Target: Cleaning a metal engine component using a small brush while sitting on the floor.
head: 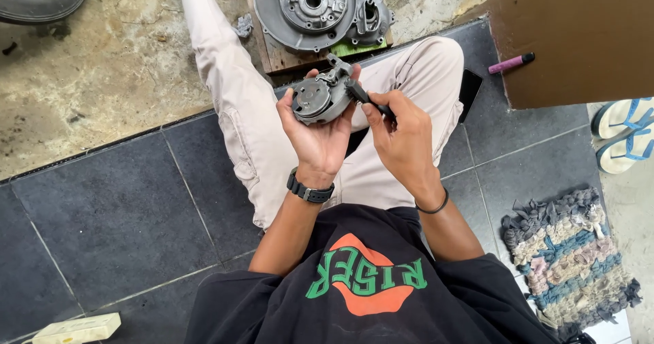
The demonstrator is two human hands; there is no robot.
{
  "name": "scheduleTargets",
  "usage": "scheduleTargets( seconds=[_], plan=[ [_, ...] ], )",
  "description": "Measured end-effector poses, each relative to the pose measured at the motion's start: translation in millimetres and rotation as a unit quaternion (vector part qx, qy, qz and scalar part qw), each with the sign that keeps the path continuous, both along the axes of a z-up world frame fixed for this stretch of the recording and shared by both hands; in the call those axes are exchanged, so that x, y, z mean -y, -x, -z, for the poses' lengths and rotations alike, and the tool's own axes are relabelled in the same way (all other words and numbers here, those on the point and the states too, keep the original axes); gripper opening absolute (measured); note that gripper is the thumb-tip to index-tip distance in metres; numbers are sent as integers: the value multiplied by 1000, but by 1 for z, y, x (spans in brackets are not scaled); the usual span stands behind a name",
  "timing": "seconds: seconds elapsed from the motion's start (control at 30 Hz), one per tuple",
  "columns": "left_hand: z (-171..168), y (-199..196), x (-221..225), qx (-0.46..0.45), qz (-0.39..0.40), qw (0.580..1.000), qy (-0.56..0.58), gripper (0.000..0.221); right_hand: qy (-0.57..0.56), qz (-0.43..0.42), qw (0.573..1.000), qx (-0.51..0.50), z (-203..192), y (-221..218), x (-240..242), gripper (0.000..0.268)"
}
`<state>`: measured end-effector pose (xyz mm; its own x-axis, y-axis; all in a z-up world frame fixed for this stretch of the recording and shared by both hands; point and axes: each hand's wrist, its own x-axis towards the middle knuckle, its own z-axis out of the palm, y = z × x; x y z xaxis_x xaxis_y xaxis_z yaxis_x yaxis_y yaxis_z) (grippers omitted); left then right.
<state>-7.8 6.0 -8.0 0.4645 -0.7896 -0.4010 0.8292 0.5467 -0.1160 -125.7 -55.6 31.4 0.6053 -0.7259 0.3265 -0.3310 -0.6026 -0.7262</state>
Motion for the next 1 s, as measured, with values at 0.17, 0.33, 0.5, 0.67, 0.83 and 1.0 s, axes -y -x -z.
scheduleTargets(
  seconds=[0.17, 0.33, 0.5, 0.67, 0.83, 1.0],
  plan=[
    [18, 5, 0, 60, 18, 996, -65, 41, -13, -8, 1000, 21, 5, -6, 4, 15],
    [24, 9, -2, 127, 3, 981, -145, 41, -33, -5, 999, 27, 7, -6, 2, 16],
    [37, 16, -9, 158, 11, 978, -134, 36, -23, -6, 1000, 7, 10, -6, 3, 14],
    [62, 14, -14, 142, 58, 981, -115, 46, -58, -18, 998, -3, 20, -6, 7, 15],
    [52, 6, -20, 163, 100, 975, -112, 44, -113, -40, 993, -6, 18, -6, 13, 26],
    [67, -10, -24, 327, 132, 931, -98, 41, -92, -135, 986, -38, 10, -8, 23, 81]
  ],
)
